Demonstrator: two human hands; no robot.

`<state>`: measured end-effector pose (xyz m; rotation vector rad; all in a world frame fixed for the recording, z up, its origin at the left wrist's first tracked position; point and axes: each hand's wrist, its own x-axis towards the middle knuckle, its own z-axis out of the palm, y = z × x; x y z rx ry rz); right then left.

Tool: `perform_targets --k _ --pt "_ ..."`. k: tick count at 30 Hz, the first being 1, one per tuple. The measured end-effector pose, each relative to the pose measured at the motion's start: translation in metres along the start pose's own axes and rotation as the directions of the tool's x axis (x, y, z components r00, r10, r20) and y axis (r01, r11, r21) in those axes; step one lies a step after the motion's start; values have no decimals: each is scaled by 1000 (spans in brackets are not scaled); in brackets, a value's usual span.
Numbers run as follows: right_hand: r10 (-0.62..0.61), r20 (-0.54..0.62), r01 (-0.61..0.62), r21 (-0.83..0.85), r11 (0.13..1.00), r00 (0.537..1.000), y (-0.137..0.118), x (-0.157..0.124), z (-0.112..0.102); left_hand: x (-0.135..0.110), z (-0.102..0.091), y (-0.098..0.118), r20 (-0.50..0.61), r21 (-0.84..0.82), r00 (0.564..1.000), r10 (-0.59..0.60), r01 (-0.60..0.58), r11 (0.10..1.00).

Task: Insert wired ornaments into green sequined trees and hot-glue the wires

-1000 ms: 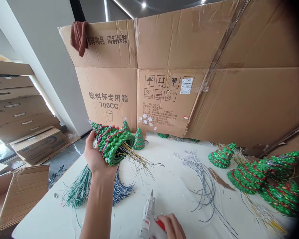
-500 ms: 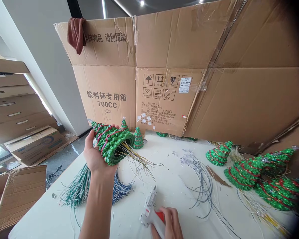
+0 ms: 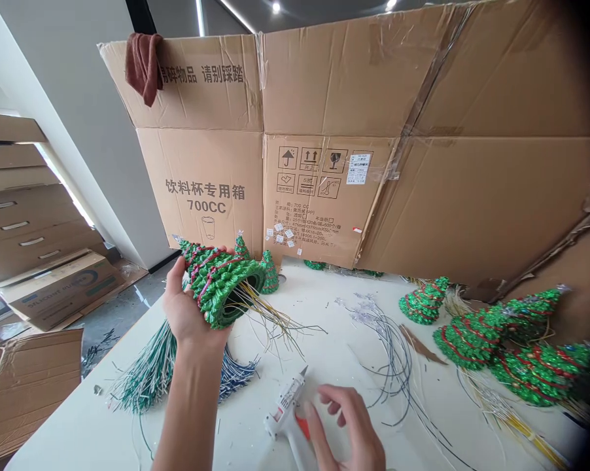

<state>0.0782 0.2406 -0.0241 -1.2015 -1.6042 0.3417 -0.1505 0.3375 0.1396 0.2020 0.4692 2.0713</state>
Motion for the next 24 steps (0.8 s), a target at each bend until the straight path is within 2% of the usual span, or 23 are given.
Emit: perform_targets --k 2,5,8,12,17,21,24 --pt "-76 -43 77 25 997 996 -21 23 -4 -2 1 -1 6 -15 1000 -20 20 1000" --pt "-205 -82 207 12 978 975 -39 45 2 -5 3 -4 -1 -12 999 -42 42 999" --pt "-309 -126 302 -71 951 943 -42 55 16 -8 3 -6 -26 4 998 -59 59 998" --pt "-372 -171 352 -132 926 913 -37 62 25 -9 4 -9 -20 -10 997 -74 74 997" --pt "-310 -107 314 26 949 945 -39 64 15 -7 3 -11 -18 -17 998 -66 66 998" --pt "-162 -93 178 210 961 982 -54 55 6 -7 4 -10 -32 -20 996 -82 81 997" --pt "-45 -121 85 348 934 992 -70 50 3 -7 5 -9 -59 -12 995 -81 80 997"
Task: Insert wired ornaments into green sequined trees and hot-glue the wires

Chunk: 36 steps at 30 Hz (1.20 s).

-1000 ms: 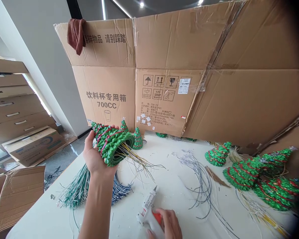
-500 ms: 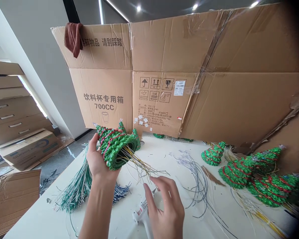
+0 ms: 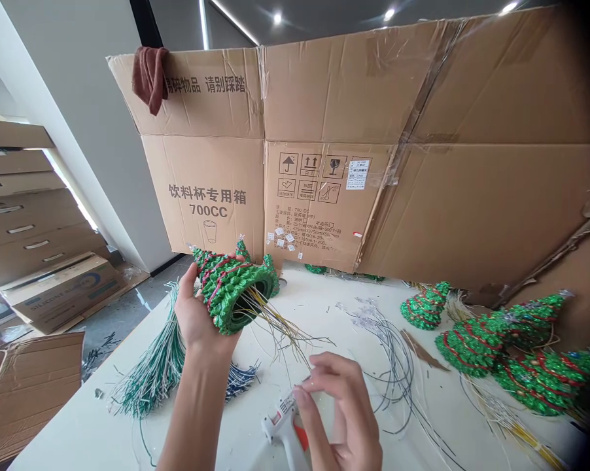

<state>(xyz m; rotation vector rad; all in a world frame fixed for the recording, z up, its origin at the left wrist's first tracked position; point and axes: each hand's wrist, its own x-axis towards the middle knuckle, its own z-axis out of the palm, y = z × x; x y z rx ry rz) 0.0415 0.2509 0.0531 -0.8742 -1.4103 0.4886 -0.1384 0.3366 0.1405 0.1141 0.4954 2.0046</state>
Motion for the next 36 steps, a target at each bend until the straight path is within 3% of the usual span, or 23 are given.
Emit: perform_targets --k 4,7,10,12,14,16,18,21,23,25,27,29,33,36 --pt "94 28 -98 258 961 995 -16 5 2 1 0 2 3 2 1000 2 -2 1000" --pt "134 208 -215 432 876 969 -21 14 0 2 -3 3 32 4 999 16 -16 1000" --pt "133 384 -298 411 861 914 -20 25 -3 3 -5 4 52 4 998 19 -19 1000" --pt "88 395 -192 233 953 914 -17 33 -5 3 -5 4 48 0 999 14 -15 1000" --pt "-66 393 66 13 998 917 -14 42 -4 2 -4 5 47 -2 998 30 -30 1000" --pt "-278 413 364 -146 920 867 -10 53 -2 1 -3 4 49 13 997 56 -56 998" --pt "-422 425 561 -284 778 800 -7 62 3 0 -3 4 47 42 996 73 -75 996" --pt "-501 381 626 -397 671 777 -2 72 12 -2 -2 3 63 61 995 79 -83 995" --pt "-513 261 575 -404 712 818 -2 75 16 -3 -2 3 84 41 994 75 -79 996" --pt "-449 112 459 -340 821 887 -5 76 17 -4 -2 3 97 16 993 61 -63 998" --pt "-283 33 284 -170 944 959 -10 76 16 -4 -1 3 94 -5 995 35 -35 999" --pt "-106 45 104 53 993 993 -16 76 12 -3 -1 3 95 -15 995 15 -14 1000" --pt "-12 157 -50 388 920 988 -20 81 1 -1 0 2 121 -10 992 33 -32 999" --pt "4 334 -202 561 803 943 -20 87 -9 -1 2 0 118 -38 993 30 -25 999"
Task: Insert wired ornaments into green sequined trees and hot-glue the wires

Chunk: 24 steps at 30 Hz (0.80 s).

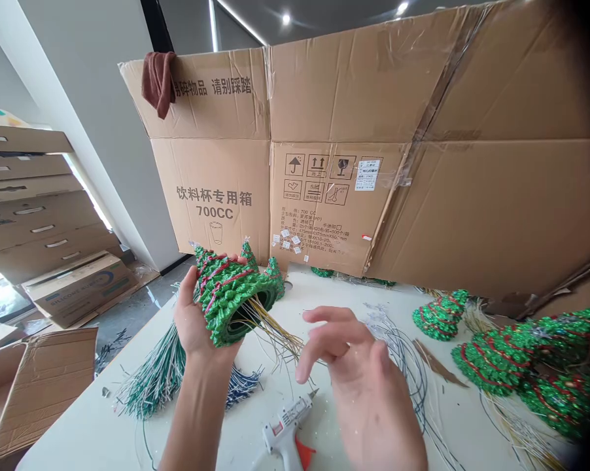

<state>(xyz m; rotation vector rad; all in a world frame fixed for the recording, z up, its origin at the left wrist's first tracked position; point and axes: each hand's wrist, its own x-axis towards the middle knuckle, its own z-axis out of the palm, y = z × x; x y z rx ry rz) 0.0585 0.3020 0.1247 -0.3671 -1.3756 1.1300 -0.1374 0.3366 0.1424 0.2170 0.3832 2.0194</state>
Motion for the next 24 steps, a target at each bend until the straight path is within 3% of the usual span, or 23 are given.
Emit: perform_targets --k 2,4,6,8,9,11,13,15,17,19,21,24 --pt "139 132 -156 132 979 981 -5 0 -5 1 1 -1 -13 -13 1000 -9 9 1000" --pt "232 244 -268 127 955 942 -10 -2 -9 2 1 -1 -29 -17 999 -18 18 1000" --pt "203 248 -191 -73 979 947 -14 -4 -11 3 0 0 -29 -16 999 -27 27 1000" --pt "40 202 45 -397 917 979 -15 -6 -12 4 -3 0 -1 -13 1000 -21 21 1000" --pt "-68 204 172 -548 819 977 -15 -5 -13 5 -4 0 17 -10 1000 -17 17 1000" --pt "-253 265 363 -759 541 931 -12 -3 -15 5 -7 0 44 -5 999 -18 18 1000" --pt "-343 325 425 -862 277 881 -8 0 -18 5 -9 0 61 -7 998 -29 29 1000" --pt "-399 311 398 -904 158 863 -4 4 -20 5 -9 0 71 -12 997 -38 39 999" --pt "-467 189 323 -919 225 864 -3 5 -22 4 -9 -1 77 -13 996 -42 43 999" --pt "-468 -19 213 -874 438 884 -3 6 -23 3 -7 -1 71 -17 996 -46 47 999" --pt "-341 -178 112 -725 680 923 -6 7 -26 3 -5 -1 51 -26 998 -46 48 999" --pt "-146 -138 72 -440 895 979 -9 9 -30 2 -3 -2 15 -35 998 -58 58 998"
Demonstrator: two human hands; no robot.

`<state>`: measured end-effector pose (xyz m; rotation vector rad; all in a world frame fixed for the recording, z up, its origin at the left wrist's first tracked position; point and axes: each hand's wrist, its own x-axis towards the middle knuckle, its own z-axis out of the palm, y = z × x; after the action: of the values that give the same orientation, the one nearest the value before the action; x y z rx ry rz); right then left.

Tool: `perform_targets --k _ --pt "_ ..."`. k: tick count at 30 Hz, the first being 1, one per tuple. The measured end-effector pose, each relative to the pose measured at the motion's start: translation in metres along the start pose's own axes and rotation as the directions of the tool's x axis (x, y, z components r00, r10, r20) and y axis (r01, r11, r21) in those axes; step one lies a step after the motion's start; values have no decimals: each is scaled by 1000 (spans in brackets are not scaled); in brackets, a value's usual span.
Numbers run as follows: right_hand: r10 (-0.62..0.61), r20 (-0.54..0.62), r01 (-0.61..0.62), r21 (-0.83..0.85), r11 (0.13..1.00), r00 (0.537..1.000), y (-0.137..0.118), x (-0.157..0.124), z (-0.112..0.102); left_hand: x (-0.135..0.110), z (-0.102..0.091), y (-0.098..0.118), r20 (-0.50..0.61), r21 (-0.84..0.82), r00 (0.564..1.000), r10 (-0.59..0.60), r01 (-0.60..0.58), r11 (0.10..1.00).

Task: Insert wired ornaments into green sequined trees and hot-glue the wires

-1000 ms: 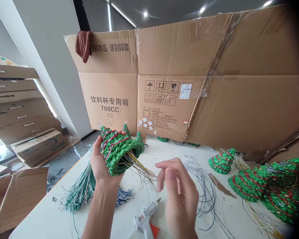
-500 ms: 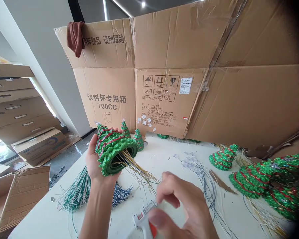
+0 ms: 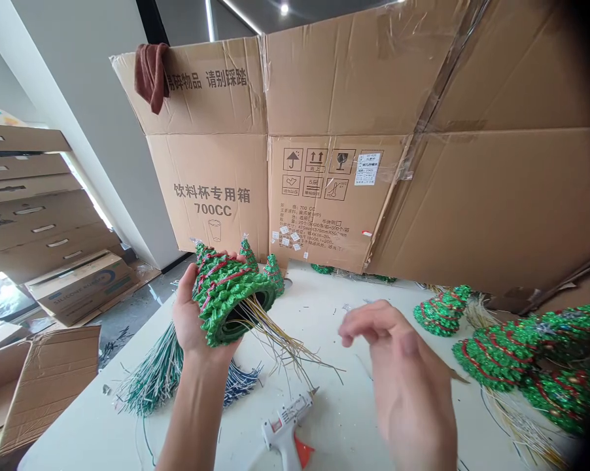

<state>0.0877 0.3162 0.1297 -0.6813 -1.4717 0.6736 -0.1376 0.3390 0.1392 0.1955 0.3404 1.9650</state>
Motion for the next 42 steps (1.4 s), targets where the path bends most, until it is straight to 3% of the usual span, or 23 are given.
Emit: perform_targets --k 3,8,12,17,21,28,31,37,42 --pt "13 142 -27 97 995 990 -3 -1 2 -1 0 -2 6 9 1000 -19 19 1000" --pt "-6 204 20 -70 997 979 -8 -16 26 -6 -1 -11 45 58 999 -13 10 998" --pt "-69 244 98 -111 989 967 -4 -26 45 -13 2 -25 56 90 998 -15 10 996" --pt "-143 154 176 -228 958 978 8 -26 52 -25 8 -40 73 141 994 -83 73 987" --pt "-85 183 127 -231 965 980 15 -24 47 -30 9 -46 42 161 985 -167 159 974" --pt "-124 123 153 -273 950 985 11 -29 50 -28 9 -46 30 148 974 -226 219 964" --pt "-128 118 156 -274 949 985 6 -33 52 -25 8 -43 56 124 978 -199 191 974" --pt "-113 32 117 -195 974 993 -1 -34 49 -17 6 -30 62 39 992 -113 111 993" --pt "2 -54 -3 -17 1000 999 -7 -28 45 -12 6 -21 31 -51 988 -148 150 987"
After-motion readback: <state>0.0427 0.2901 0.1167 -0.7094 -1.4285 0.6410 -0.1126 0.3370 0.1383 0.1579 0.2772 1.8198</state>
